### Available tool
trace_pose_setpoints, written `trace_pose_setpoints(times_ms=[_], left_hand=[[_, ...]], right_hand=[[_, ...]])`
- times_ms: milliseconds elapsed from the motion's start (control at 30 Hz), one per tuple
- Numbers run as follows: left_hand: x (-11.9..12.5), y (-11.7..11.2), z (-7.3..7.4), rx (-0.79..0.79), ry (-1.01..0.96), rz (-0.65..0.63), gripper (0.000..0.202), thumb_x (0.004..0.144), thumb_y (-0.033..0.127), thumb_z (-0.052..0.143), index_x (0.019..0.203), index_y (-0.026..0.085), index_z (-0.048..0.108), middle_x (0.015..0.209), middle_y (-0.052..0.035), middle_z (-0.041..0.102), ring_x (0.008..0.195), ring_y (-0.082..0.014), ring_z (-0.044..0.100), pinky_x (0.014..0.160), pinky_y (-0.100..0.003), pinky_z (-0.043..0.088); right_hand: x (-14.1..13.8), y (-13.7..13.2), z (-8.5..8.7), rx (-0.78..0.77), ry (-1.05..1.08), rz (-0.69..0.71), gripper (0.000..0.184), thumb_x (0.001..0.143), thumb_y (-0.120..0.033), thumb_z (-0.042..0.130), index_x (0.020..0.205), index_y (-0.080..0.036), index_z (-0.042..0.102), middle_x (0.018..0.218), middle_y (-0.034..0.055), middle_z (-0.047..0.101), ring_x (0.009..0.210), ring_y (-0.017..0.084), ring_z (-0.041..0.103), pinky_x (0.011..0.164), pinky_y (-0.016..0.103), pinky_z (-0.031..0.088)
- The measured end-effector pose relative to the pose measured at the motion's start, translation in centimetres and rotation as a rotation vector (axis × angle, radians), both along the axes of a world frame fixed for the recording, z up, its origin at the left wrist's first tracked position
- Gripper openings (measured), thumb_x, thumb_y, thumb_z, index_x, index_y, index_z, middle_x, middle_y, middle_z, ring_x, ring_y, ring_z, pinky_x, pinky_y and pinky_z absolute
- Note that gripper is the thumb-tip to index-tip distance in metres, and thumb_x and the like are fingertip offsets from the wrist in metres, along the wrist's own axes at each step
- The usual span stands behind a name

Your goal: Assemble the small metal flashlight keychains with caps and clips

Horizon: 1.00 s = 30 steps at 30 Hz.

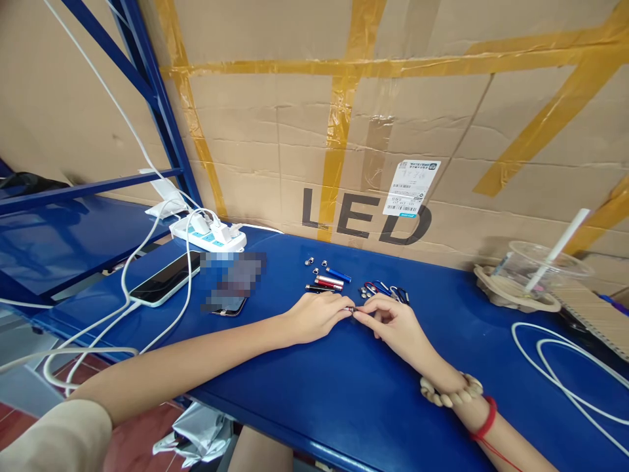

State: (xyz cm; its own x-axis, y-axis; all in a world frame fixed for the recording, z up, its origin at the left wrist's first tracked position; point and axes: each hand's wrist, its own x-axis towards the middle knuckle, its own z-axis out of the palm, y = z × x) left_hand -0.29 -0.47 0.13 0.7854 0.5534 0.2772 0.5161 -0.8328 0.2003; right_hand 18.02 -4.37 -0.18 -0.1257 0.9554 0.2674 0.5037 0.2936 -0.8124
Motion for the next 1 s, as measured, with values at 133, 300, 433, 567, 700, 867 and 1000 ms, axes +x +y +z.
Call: trace_pose_setpoints(times_ms=[133,300,433,567,700,867,1000], left_hand=[[0.02,0.03,-0.1,0.002,-0.004,0.003,0.026,0.093,0.031,0.027,0.102,0.02,0.049,0.095,-0.0026,0.063,0.092,-0.0167,0.058,0.074,-0.026,0.045],[-0.02,0.0,-0.1,0.002,-0.013,0.004,0.027,0.093,0.031,0.026,0.103,0.02,0.049,0.096,-0.0028,0.062,0.092,-0.0176,0.058,0.073,-0.027,0.046],[0.02,-0.02,-0.07,-0.006,-0.005,0.011,0.026,0.093,0.031,0.026,0.102,0.02,0.048,0.097,-0.0033,0.062,0.093,-0.0171,0.058,0.073,-0.027,0.046],[0.05,-0.01,-0.06,-0.005,-0.004,0.009,0.027,0.093,0.031,0.026,0.103,0.02,0.048,0.096,-0.0031,0.062,0.092,-0.0169,0.058,0.073,-0.027,0.046],[0.03,-0.02,0.0,-0.009,-0.007,0.015,0.026,0.093,0.031,0.026,0.103,0.02,0.047,0.097,-0.003,0.062,0.093,-0.0171,0.058,0.074,-0.027,0.046],[0.02,-0.1,0.13,-0.029,-0.009,0.024,0.026,0.093,0.032,0.026,0.106,0.021,0.045,0.1,-0.0037,0.062,0.095,-0.0171,0.058,0.077,-0.028,0.046],[0.06,-0.15,0.19,-0.032,-0.005,0.025,0.026,0.093,0.032,0.026,0.106,0.02,0.045,0.1,-0.0041,0.062,0.095,-0.0175,0.058,0.077,-0.028,0.046]], right_hand=[[-0.08,0.0,0.07,-0.003,0.004,-0.004,0.04,0.066,-0.054,0.062,0.065,-0.015,0.063,0.075,0.0056,0.059,0.038,0.006,0.046,0.035,0.022,0.042],[-0.1,-0.03,0.12,0.001,0.002,0.0,0.041,0.066,-0.056,0.06,0.064,-0.015,0.063,0.074,0.0052,0.058,0.039,0.007,0.047,0.035,0.022,0.042],[-0.09,-0.02,0.1,0.004,0.0,-0.006,0.039,0.066,-0.054,0.062,0.065,-0.015,0.063,0.075,0.0057,0.059,0.038,0.007,0.047,0.036,0.022,0.043],[-0.12,-0.02,0.12,0.003,0.007,-0.011,0.038,0.065,-0.053,0.063,0.065,-0.014,0.063,0.077,0.0063,0.059,0.038,0.006,0.047,0.035,0.022,0.042],[-0.04,0.03,-0.02,0.011,0.009,-0.007,0.037,0.066,-0.051,0.063,0.066,-0.014,0.063,0.079,0.0067,0.059,0.038,0.006,0.047,0.036,0.023,0.043],[0.2,0.08,-0.31,0.022,0.008,0.008,0.035,0.068,-0.049,0.063,0.067,-0.015,0.063,0.08,0.0059,0.058,0.04,0.006,0.048,0.037,0.023,0.044],[0.23,0.07,-0.36,0.027,-0.001,0.016,0.033,0.069,-0.048,0.062,0.069,-0.015,0.063,0.081,0.0059,0.058,0.041,0.006,0.048,0.037,0.023,0.044]])
